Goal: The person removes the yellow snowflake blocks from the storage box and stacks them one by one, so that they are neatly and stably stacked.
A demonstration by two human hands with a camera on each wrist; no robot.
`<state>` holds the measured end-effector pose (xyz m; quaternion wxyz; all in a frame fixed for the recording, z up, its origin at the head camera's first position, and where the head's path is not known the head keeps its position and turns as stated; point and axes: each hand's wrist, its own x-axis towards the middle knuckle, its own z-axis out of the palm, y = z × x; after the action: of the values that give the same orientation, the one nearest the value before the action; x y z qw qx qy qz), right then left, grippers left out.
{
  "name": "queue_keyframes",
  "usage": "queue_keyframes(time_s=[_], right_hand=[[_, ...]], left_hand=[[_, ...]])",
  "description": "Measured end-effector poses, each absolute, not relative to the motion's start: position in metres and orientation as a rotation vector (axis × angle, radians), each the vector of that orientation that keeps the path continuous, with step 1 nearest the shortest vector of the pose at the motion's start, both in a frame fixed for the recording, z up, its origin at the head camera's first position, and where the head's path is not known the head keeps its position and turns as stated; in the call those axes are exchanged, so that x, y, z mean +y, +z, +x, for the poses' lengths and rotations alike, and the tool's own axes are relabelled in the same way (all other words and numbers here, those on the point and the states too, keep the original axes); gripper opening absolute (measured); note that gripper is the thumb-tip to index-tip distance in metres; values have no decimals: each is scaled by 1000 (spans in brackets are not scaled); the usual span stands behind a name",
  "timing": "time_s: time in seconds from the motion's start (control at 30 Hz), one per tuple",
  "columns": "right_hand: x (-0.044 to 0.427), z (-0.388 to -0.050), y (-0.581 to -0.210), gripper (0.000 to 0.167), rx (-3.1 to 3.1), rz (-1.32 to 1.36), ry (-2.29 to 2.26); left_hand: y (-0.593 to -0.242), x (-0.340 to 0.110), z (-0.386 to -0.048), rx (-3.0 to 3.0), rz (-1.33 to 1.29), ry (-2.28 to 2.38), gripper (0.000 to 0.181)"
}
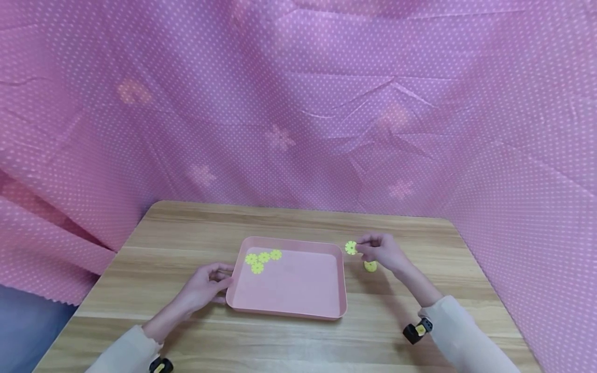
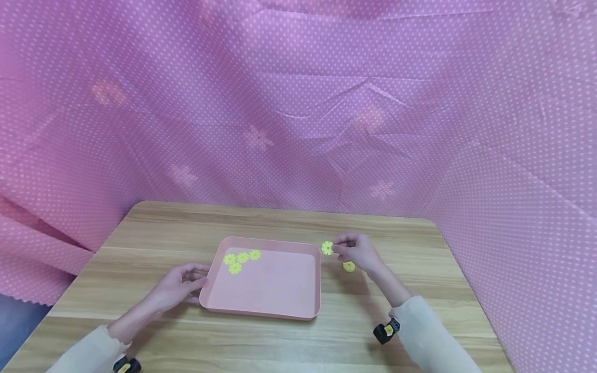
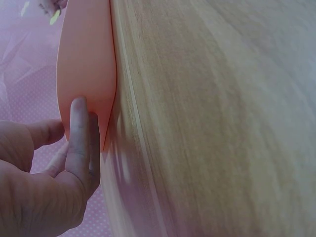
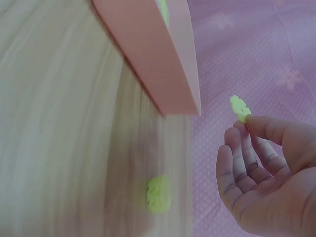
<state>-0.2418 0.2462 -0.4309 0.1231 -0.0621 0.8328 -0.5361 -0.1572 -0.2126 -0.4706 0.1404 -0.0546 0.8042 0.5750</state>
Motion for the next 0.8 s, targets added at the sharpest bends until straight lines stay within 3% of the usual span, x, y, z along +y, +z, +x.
queue_keyframes(time_s=[0.8], right_hand=[[285,-213,-472,34,2476,101,-1616]], left_hand=[[-470,-217,-142,2314,-134,1655,40]])
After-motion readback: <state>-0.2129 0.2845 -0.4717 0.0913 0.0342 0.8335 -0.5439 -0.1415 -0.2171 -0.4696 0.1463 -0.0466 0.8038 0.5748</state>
